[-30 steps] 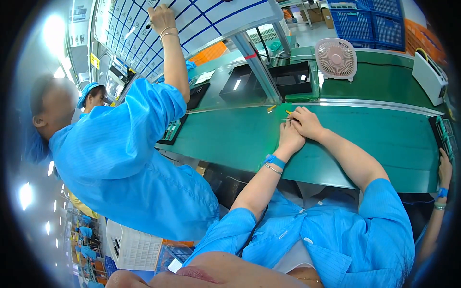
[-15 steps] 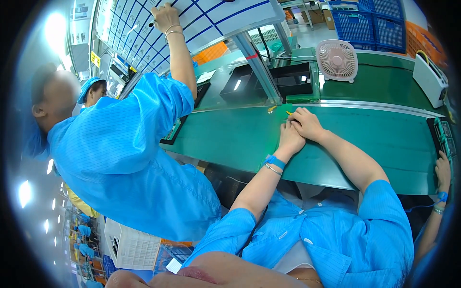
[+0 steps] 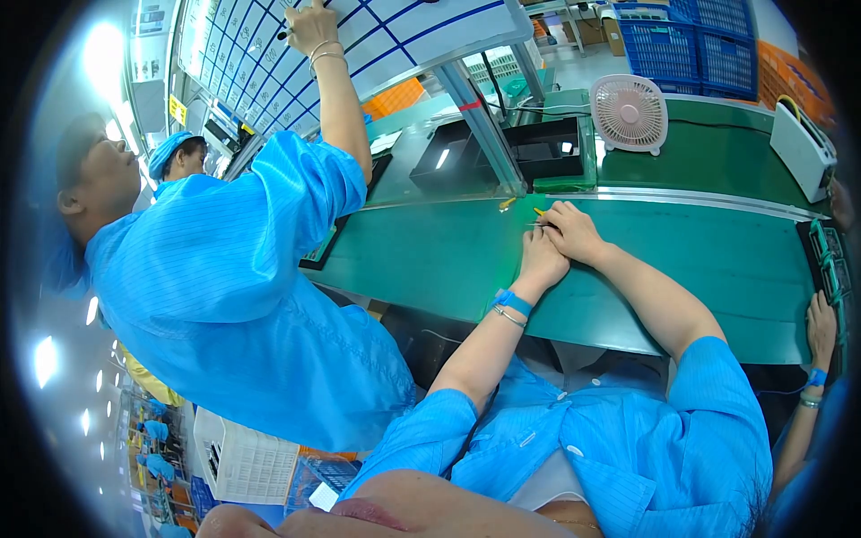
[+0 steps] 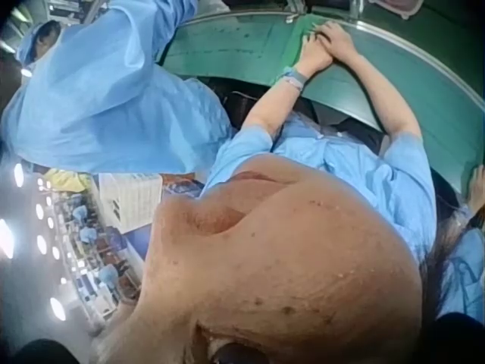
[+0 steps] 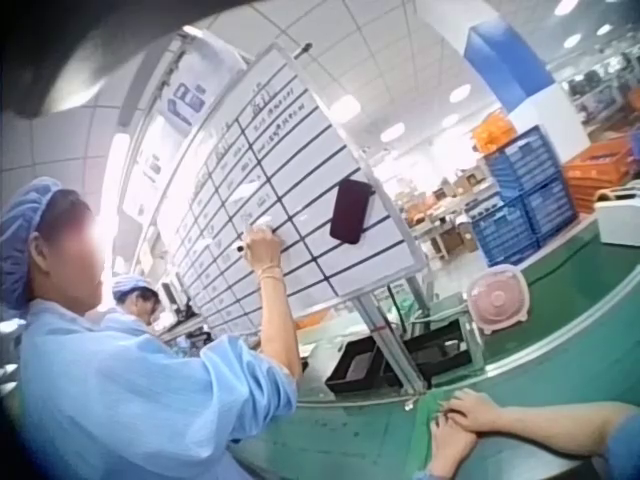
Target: The person assembles electronic components onto printed circuit boards by hand, then inspects the completed circuit boards.
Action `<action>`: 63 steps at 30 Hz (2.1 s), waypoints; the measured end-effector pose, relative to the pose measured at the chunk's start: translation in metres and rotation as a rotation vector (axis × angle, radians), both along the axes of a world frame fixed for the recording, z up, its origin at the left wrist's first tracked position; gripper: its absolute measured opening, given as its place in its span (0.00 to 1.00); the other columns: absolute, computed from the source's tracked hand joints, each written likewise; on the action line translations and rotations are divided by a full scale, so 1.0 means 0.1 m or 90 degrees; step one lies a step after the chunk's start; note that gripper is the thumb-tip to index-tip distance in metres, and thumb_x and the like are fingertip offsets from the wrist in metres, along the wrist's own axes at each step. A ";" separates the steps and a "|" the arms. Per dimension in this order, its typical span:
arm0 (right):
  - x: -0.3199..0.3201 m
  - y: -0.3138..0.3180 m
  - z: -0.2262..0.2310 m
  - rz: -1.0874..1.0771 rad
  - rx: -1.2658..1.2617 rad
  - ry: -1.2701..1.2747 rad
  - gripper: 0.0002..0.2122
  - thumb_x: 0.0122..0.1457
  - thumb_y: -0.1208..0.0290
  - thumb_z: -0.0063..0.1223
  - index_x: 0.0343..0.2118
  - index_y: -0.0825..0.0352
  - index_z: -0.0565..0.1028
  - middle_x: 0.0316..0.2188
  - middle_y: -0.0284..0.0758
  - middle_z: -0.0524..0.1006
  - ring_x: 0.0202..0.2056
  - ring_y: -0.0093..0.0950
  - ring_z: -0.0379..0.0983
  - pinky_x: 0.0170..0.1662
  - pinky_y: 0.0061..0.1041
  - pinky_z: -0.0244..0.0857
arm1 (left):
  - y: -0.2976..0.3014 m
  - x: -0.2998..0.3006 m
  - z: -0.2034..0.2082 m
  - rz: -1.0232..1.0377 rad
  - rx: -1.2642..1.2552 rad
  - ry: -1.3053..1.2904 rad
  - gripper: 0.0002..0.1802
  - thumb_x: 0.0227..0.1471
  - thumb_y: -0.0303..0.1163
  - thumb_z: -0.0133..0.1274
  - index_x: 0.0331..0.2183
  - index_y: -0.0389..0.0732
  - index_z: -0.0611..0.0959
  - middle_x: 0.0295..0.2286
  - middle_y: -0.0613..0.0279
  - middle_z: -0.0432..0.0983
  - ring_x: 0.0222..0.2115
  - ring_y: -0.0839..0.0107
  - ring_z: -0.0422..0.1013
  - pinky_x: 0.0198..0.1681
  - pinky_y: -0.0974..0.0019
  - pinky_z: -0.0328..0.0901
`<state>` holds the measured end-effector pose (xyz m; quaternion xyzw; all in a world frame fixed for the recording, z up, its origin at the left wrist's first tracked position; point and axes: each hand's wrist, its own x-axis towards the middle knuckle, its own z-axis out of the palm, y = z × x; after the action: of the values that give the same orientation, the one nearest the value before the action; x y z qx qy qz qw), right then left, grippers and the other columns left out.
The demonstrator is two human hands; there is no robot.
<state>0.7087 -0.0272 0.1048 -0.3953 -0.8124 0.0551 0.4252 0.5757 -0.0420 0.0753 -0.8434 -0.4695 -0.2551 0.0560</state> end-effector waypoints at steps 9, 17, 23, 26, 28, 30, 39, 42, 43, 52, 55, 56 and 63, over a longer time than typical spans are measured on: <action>-0.01 0.02 0.03 -0.001 0.004 -0.004 0.08 0.56 0.71 0.55 0.39 0.63 0.77 0.38 0.36 0.73 0.43 0.38 0.71 0.43 0.37 0.69 | 0.02 -0.01 0.03 0.002 0.012 0.000 0.22 0.50 0.32 0.48 0.47 0.33 0.79 0.47 0.43 0.74 0.50 0.48 0.65 0.51 0.48 0.58; 0.00 0.01 0.00 -0.003 -0.002 -0.005 0.08 0.57 0.71 0.54 0.39 0.63 0.77 0.38 0.36 0.73 0.43 0.38 0.71 0.44 0.37 0.69 | 0.00 0.00 0.04 -0.008 -0.042 -0.010 0.23 0.50 0.32 0.49 0.46 0.31 0.79 0.48 0.41 0.72 0.53 0.46 0.62 0.55 0.46 0.55; -0.01 0.01 -0.01 0.000 -0.005 -0.002 0.08 0.57 0.70 0.54 0.39 0.63 0.77 0.38 0.36 0.73 0.43 0.38 0.71 0.44 0.37 0.69 | -0.01 -0.01 0.03 -0.015 -0.024 -0.023 0.23 0.50 0.32 0.49 0.46 0.31 0.79 0.48 0.42 0.72 0.53 0.46 0.62 0.55 0.46 0.55; 0.00 0.02 -0.01 -0.003 -0.008 -0.003 0.08 0.57 0.71 0.54 0.39 0.63 0.77 0.38 0.37 0.73 0.43 0.39 0.70 0.44 0.37 0.69 | 0.01 0.00 0.01 -0.013 -0.006 -0.021 0.22 0.50 0.32 0.49 0.46 0.33 0.79 0.48 0.44 0.73 0.52 0.47 0.63 0.52 0.47 0.56; 0.00 0.01 0.00 -0.001 -0.006 -0.005 0.08 0.57 0.71 0.54 0.39 0.63 0.77 0.38 0.37 0.73 0.43 0.39 0.70 0.44 0.37 0.68 | 0.02 -0.01 0.00 -0.006 0.009 -0.012 0.21 0.49 0.31 0.49 0.46 0.34 0.79 0.48 0.45 0.73 0.51 0.48 0.64 0.50 0.47 0.58; -0.02 0.01 0.02 0.002 -0.006 -0.005 0.08 0.57 0.71 0.54 0.39 0.63 0.77 0.38 0.37 0.73 0.43 0.39 0.70 0.44 0.37 0.68 | 0.04 -0.02 -0.02 0.001 0.008 -0.010 0.21 0.49 0.31 0.49 0.46 0.34 0.79 0.47 0.45 0.73 0.51 0.48 0.64 0.50 0.48 0.58; -0.01 0.01 0.02 0.003 -0.007 -0.003 0.08 0.56 0.71 0.55 0.39 0.63 0.78 0.38 0.37 0.73 0.44 0.38 0.71 0.44 0.37 0.69 | 0.03 0.00 0.01 -0.001 -0.036 -0.021 0.23 0.51 0.33 0.48 0.47 0.31 0.78 0.49 0.43 0.72 0.55 0.46 0.62 0.57 0.44 0.54; -0.01 0.01 0.03 0.006 -0.006 -0.004 0.08 0.56 0.72 0.55 0.39 0.63 0.78 0.38 0.37 0.73 0.44 0.38 0.71 0.44 0.37 0.69 | 0.03 -0.01 0.01 0.001 -0.036 -0.014 0.23 0.51 0.33 0.48 0.47 0.31 0.78 0.49 0.43 0.72 0.55 0.46 0.62 0.57 0.44 0.54; 0.00 0.01 0.02 0.006 -0.005 -0.003 0.08 0.57 0.72 0.55 0.39 0.63 0.78 0.38 0.37 0.73 0.43 0.39 0.71 0.44 0.37 0.69 | 0.02 0.00 0.02 -0.001 -0.036 -0.013 0.23 0.51 0.33 0.48 0.47 0.31 0.78 0.49 0.43 0.72 0.55 0.46 0.62 0.57 0.44 0.54; 0.01 0.02 0.00 0.001 -0.003 -0.007 0.08 0.56 0.71 0.54 0.39 0.63 0.77 0.38 0.37 0.72 0.43 0.38 0.71 0.43 0.37 0.69 | 0.02 0.01 0.03 0.004 -0.070 -0.010 0.23 0.52 0.33 0.49 0.48 0.33 0.78 0.50 0.43 0.72 0.55 0.47 0.62 0.58 0.44 0.53; 0.00 0.01 0.02 0.004 -0.003 -0.005 0.08 0.56 0.72 0.54 0.39 0.64 0.77 0.37 0.37 0.72 0.43 0.38 0.71 0.44 0.37 0.69 | 0.02 0.01 0.02 0.003 -0.061 -0.011 0.23 0.52 0.33 0.49 0.49 0.33 0.78 0.50 0.43 0.72 0.55 0.47 0.62 0.57 0.45 0.53; 0.01 0.01 0.02 0.004 -0.003 -0.005 0.08 0.56 0.72 0.54 0.39 0.64 0.77 0.37 0.37 0.72 0.43 0.38 0.71 0.44 0.37 0.69 | 0.01 0.01 0.04 0.004 -0.068 -0.010 0.24 0.51 0.33 0.49 0.49 0.33 0.78 0.50 0.43 0.72 0.55 0.47 0.62 0.57 0.45 0.53; 0.03 0.01 0.03 0.000 -0.005 -0.011 0.08 0.57 0.71 0.54 0.39 0.64 0.77 0.37 0.37 0.72 0.43 0.38 0.71 0.44 0.37 0.69 | 0.01 0.03 0.04 -0.008 -0.044 -0.029 0.23 0.51 0.32 0.49 0.47 0.31 0.78 0.49 0.43 0.72 0.55 0.46 0.62 0.57 0.45 0.53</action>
<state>0.7113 -0.0265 0.1079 -0.3971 -0.8157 0.0548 0.4170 0.5782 -0.0413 0.0789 -0.8417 -0.4741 -0.2582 0.0142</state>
